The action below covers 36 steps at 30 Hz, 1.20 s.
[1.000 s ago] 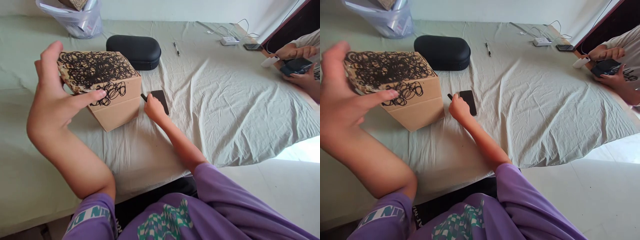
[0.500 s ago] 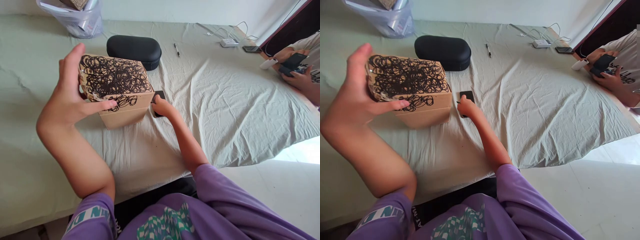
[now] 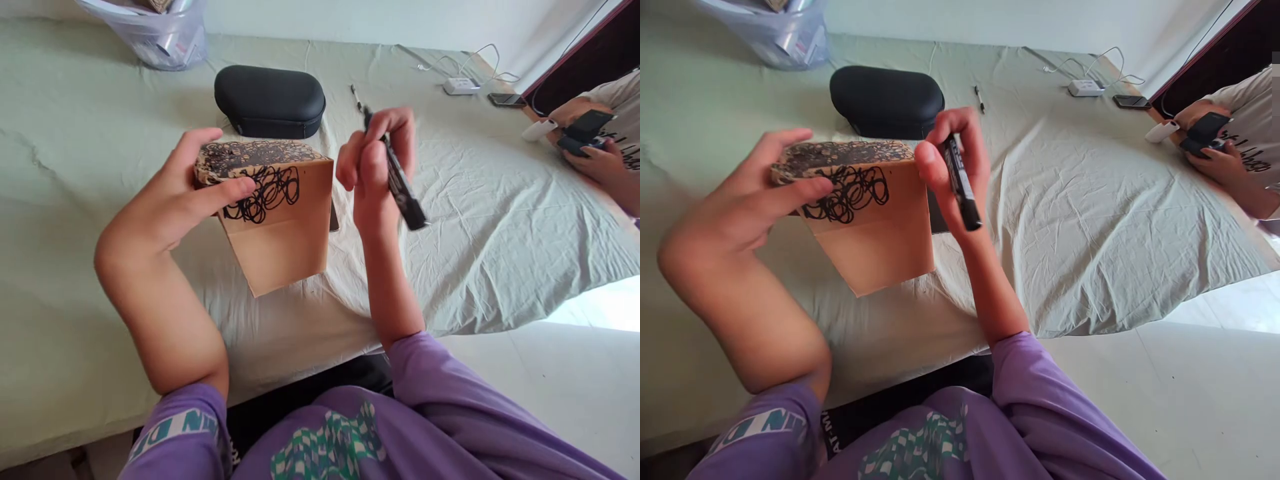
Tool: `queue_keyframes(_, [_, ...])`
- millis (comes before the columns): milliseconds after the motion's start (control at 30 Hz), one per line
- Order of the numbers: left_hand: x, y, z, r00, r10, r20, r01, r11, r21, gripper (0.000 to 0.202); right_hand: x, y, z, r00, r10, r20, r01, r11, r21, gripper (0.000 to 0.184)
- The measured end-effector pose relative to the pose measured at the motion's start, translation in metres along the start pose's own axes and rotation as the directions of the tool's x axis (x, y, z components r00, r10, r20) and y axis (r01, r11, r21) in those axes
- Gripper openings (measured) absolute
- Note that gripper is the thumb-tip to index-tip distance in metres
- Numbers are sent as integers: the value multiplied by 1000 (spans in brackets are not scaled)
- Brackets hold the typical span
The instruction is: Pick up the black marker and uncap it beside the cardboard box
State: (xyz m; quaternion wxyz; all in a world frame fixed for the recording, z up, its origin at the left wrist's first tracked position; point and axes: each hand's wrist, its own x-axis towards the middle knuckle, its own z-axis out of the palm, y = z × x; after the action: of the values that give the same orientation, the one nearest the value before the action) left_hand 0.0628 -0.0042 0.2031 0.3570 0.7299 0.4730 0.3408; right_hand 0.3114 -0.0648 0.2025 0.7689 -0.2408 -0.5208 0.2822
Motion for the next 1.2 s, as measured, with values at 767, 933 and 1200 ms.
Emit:
queue_keyframes(767, [4, 16, 10, 969, -239, 55, 241, 970, -39, 114, -41, 29, 12, 940, 256, 226, 1, 659, -752, 11])
queue_keyframes(933, [5, 14, 10, 973, -221, 69, 224, 974, -44, 105, -38, 21, 13, 911, 340, 234, -61, 671, -738, 8])
queue_keyframes(1200, [1, 19, 11, 969, -246, 17, 246, 966, -72, 111, -36, 29, 8, 932, 209, 295, 60, 715, -696, 15])
